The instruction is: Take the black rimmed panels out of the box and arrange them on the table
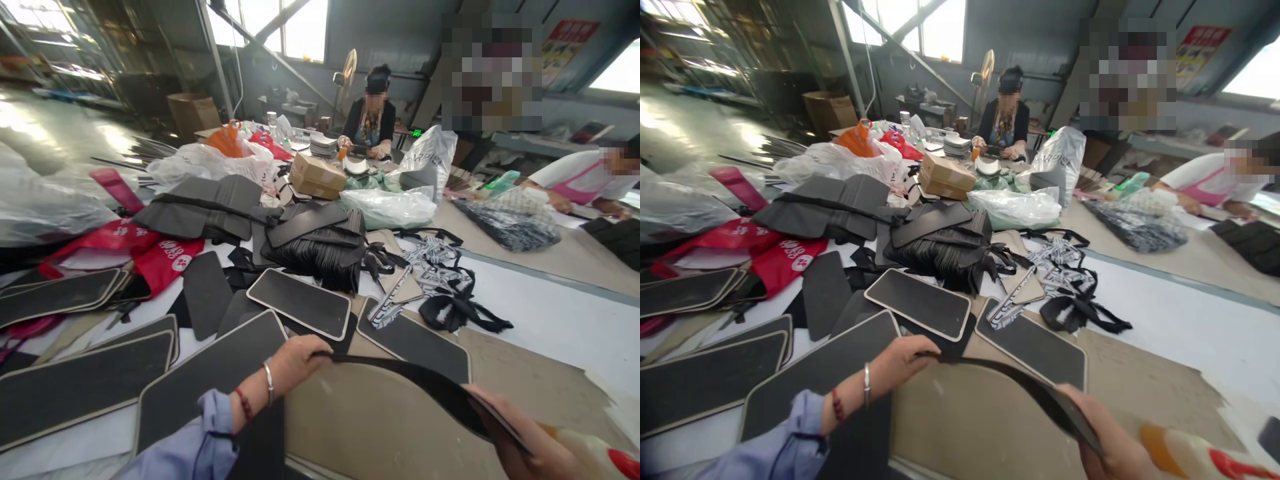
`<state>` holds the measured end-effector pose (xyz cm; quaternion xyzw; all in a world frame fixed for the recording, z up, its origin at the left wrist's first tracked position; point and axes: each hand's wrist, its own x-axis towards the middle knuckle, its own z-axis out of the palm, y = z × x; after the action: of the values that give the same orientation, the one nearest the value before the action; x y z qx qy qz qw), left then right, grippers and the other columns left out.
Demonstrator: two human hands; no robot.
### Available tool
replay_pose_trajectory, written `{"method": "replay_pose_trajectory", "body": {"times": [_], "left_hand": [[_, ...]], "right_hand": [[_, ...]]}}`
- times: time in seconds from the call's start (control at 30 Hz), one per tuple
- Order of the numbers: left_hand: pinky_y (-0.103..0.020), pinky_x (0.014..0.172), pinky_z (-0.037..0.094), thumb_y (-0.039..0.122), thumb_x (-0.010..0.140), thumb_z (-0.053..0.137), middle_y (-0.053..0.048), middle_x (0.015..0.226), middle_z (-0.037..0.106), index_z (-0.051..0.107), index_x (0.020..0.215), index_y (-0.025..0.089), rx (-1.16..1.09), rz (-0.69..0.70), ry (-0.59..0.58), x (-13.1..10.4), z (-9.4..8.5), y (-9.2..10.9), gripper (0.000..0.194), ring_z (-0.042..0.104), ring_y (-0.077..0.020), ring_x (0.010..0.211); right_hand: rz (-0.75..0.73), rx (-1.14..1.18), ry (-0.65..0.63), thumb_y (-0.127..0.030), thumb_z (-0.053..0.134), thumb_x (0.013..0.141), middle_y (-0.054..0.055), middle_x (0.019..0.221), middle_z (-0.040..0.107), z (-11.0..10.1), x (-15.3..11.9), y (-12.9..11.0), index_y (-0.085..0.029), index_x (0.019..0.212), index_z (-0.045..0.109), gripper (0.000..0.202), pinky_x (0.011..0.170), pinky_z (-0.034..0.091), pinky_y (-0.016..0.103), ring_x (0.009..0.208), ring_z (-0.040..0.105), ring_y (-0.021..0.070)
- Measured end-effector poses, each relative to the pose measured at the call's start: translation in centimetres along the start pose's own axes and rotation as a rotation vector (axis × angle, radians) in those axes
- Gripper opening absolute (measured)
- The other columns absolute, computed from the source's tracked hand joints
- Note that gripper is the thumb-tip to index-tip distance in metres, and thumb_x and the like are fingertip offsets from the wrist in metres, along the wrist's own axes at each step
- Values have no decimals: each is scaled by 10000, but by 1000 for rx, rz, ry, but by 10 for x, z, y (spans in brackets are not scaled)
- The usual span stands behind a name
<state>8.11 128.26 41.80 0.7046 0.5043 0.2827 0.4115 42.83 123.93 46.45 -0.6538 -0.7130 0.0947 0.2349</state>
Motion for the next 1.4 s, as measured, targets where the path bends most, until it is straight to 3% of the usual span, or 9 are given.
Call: {"method": "replay_pose_trajectory", "body": {"times": [0.1,0.2,0.37,0.53,0.7,0.8,1.13,1.3,1.4], "left_hand": [[-260,626,454,314,674,607,9,637,610,594,661,166,-236,-275,160,-2,-58,-11,149,564,-144,644],[-276,596,467,393,578,682,17,651,603,546,717,160,-533,-395,372,6,-109,-23,304,558,-143,611],[-274,508,447,450,492,691,10,610,582,525,732,160,-511,-526,551,32,-157,-66,412,547,-155,555],[-252,484,390,472,566,565,10,549,539,511,643,176,-113,-595,504,51,-160,-119,311,520,-156,537],[-248,487,332,415,613,509,7,531,514,510,579,186,44,-625,432,59,-154,-145,232,498,-160,546],[-251,493,318,409,638,479,-1,549,523,501,567,190,121,-636,391,61,-154,-151,231,504,-169,565],[-254,525,333,400,678,438,-15,582,544,490,581,196,247,-642,324,64,-157,-151,231,532,-187,609],[-259,543,335,387,697,436,-29,612,551,505,593,195,290,-638,313,63,-158,-147,229,538,-198,639],[-264,554,336,374,707,443,-39,636,561,520,607,191,311,-624,309,63,-158,-147,222,544,-209,663]], "right_hand": [[180,192,-90,-563,482,699,60,792,682,34,44,-44,-248,812,644,371,708,521,350,780,636,248],[293,444,-178,-563,462,724,79,883,676,81,81,-90,-176,940,605,466,768,493,364,855,613,249],[311,721,-279,-523,434,775,74,875,654,151,119,-133,-148,967,554,439,726,480,317,826,600,208],[286,293,-415,-360,330,867,5,707,602,185,122,-118,-191,814,525,263,610,422,249,632,566,137],[403,82,-447,-219,477,797,-11,616,546,201,100,-92,-195,734,491,68,592,356,238,609,536,141],[414,23,-455,-231,526,774,-23,610,524,207,93,-91,-209,732,482,64,586,330,235,640,523,149],[382,-228,-426,-236,347,870,51,847,559,215,83,-105,-199,897,492,152,543,329,253,690,536,165],[162,-172,-291,-181,386,844,85,914,552,215,67,-91,-161,1086,524,279,641,423,259,776,547,170],[5,-236,-291,-178,345,861,99,945,551,218,54,-80,-165,1178,513,359,666,455,268,822,547,189]]}}
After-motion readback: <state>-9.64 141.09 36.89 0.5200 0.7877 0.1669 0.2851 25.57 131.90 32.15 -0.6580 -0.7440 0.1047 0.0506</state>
